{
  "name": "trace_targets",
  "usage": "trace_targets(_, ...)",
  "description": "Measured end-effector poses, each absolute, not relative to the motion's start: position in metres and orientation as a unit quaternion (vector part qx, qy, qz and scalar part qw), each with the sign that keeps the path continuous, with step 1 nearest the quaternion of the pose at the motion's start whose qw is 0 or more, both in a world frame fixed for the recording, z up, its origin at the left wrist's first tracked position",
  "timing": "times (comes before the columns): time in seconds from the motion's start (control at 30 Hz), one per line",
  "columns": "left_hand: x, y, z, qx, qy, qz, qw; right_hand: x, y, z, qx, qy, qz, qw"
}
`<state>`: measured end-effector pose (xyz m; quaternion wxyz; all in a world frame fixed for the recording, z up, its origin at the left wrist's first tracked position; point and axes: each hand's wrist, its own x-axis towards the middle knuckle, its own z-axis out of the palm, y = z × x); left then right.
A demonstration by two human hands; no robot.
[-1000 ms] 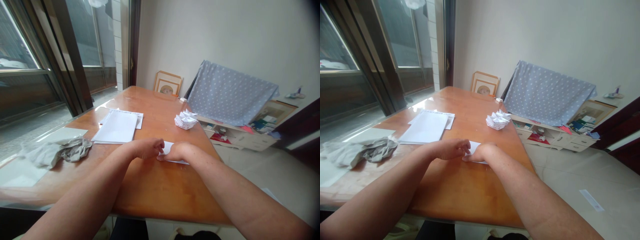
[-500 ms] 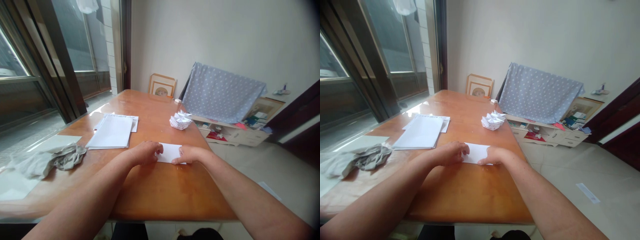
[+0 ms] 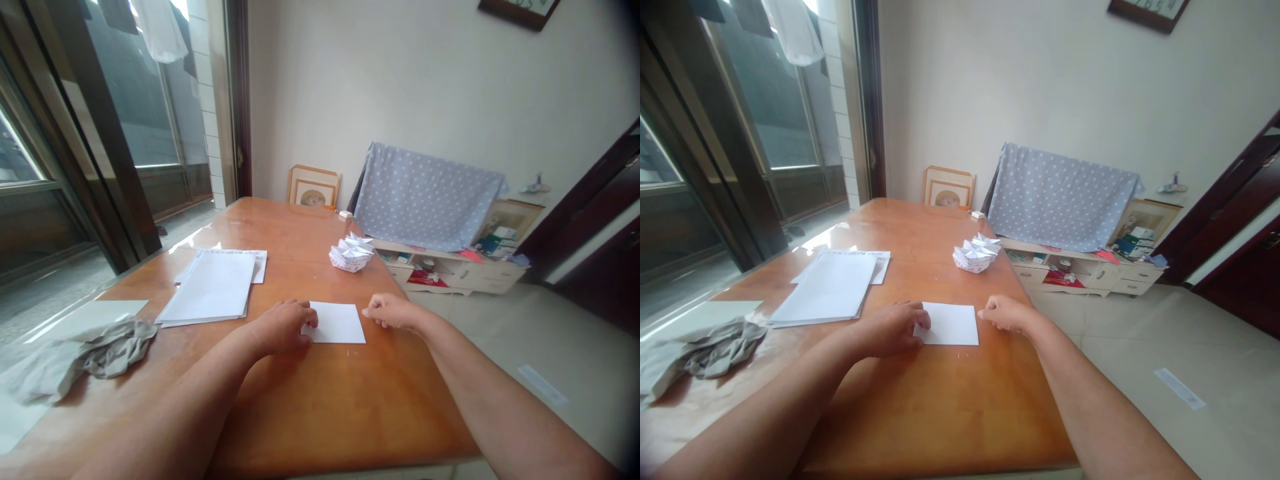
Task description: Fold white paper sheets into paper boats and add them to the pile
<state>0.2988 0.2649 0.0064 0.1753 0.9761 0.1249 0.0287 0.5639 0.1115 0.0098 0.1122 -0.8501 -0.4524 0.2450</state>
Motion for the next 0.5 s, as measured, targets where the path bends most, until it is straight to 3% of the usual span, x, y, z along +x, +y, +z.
trace_targets(0.23,0.299,0.260,0.008,0.981,0.122,0.037,0.145,0.549,0.141,-0.014,-0.824,-0.493,0.138,0.244)
trace_targets(0.5,0.301,0.258,0.008,0.980,0.135,0.036,0.144,0.542,0.142,-0.030,-0.798,-0.536,0.080,0.263)
